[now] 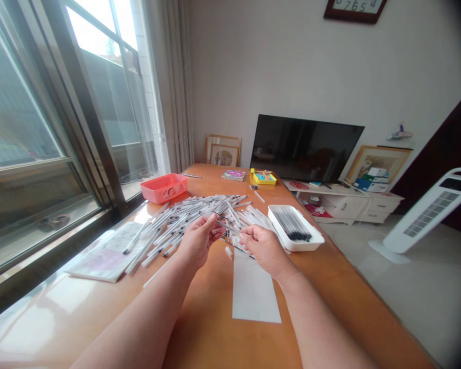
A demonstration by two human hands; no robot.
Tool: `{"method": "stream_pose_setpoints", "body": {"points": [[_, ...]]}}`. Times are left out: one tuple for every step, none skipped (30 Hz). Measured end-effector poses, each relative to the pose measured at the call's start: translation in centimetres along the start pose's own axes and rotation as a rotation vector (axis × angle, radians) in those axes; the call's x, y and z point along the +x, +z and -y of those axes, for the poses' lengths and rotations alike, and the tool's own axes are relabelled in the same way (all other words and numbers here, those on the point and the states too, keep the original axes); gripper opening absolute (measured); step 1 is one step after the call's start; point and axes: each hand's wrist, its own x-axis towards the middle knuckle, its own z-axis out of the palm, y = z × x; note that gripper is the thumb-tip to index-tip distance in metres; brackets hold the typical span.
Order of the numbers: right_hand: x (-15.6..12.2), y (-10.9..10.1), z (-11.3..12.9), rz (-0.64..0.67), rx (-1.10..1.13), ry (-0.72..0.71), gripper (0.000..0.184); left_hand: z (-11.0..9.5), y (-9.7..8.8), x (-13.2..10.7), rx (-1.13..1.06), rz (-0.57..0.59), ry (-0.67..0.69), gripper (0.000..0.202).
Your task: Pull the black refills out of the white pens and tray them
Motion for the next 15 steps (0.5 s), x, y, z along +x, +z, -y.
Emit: {"method": "stream_pose_setpoints", "body": {"points": [[0.0,0.0,0.0,-0.009,-0.007,-0.002,0.029,0.0,0.0,0.0,-0.003,-0.001,-0.003,0.028],[-0.1,-0.1,0.1,-0.019,-0.012,-0.006,0.028,0.0,0.0,0.1,-0.004,-0.001,-0.006,0.027],[-0.1,-0.2,0.1,-0.03,-0.017,-0.011,0.028,0.0,0.0,0.1,0.0,0.001,-0.01,0.027],[-0.1,-0.3,0.2,-0.042,-0.024,-0.014,0.027,0.0,0.1,0.0,0.007,0.008,-0.014,0.027],[-0.1,-0.5,0.3,-0.057,-0.036,-0.017,0.027,0.0,0.1,0.0,0.016,0.021,-0.02,0.027],[-0.1,-0.7,0.3,-0.075,-0.051,-0.021,0.026,0.0,0.2,0.0,0.025,0.037,-0.025,0.028],[0.0,-0.9,0.4,-0.094,-0.066,-0.028,0.026,0.0,0.3,-0.1,0.035,0.054,-0.031,0.03],[0.1,-1.2,0.4,-0.114,-0.078,-0.037,0.027,0.0,0.3,-0.1,0.046,0.069,-0.038,0.031],[0.1,-1.5,0.4,-0.134,-0.086,-0.048,0.027,0.0,0.3,-0.2,0.056,0.082,-0.045,0.033],[0.2,-1.7,0.4,-0.153,-0.088,-0.059,0.027,0.0,0.3,-0.2,0.065,0.09,-0.051,0.034],[0.3,-2.0,0.4,-0.168,-0.089,-0.066,0.027,0.0,0.4,-0.2,0.07,0.096,-0.057,0.035],[0.3,-2.2,0.4,-0.179,-0.09,-0.068,0.027,0.1,0.3,-0.2,0.068,0.094,-0.059,0.036],[0.3,-2.4,0.4,-0.184,-0.092,-0.063,0.027,0.1,0.3,-0.1,0.059,0.084,-0.053,0.036],[0.3,-2.5,0.5,-0.182,-0.093,-0.054,0.026,0.1,0.3,0.0,0.043,0.065,-0.041,0.036],[0.3,-2.6,0.6,-0.17,-0.09,-0.044,0.025,0.1,0.2,0.1,0.025,0.038,-0.024,0.036]]}}
